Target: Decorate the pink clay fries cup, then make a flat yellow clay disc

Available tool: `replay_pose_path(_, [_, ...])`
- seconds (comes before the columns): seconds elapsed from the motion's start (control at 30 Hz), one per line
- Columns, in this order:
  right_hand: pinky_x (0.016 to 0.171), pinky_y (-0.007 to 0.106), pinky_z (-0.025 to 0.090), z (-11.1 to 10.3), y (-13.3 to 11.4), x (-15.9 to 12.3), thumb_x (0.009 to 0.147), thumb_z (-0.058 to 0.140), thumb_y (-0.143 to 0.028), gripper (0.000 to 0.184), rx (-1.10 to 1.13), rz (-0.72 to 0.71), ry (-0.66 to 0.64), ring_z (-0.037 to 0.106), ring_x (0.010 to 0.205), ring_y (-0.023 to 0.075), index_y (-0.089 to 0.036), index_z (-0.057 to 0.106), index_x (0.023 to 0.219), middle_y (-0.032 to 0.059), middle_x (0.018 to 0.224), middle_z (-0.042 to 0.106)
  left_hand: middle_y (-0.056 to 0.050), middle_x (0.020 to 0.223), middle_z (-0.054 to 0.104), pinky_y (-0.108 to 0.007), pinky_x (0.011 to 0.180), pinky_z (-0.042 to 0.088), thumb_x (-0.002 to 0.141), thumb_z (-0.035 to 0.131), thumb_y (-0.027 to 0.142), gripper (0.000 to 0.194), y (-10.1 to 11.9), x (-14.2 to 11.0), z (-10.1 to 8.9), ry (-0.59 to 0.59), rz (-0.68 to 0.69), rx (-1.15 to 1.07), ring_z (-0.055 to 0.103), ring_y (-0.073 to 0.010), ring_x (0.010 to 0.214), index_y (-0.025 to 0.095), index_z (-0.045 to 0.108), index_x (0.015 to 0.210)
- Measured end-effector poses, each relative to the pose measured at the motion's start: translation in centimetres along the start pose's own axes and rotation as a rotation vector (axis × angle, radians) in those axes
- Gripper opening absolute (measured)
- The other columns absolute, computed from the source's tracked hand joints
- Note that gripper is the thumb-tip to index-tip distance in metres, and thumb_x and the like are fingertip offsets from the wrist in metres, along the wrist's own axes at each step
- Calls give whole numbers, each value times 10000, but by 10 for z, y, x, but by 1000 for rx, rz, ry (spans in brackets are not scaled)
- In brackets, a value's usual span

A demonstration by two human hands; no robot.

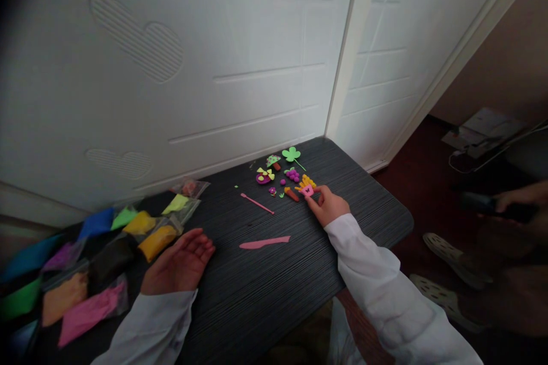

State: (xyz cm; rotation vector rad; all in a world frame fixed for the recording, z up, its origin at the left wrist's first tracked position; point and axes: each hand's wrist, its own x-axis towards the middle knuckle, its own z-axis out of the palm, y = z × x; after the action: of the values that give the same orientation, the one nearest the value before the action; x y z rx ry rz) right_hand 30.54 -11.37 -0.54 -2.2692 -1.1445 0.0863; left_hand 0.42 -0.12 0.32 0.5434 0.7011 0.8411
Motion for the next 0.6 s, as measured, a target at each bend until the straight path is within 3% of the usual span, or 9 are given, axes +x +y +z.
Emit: replay_pose_path(0.6, [429,219,231,-8,3,-10,709,441,-524,339,-176,18,-111,473,460,108,-237,557,847,-40,529,528,-57,718,619,-281,677,493,670,507,218,218,2,-1,2,-15,-22,23,580,-149,698,130,608,841])
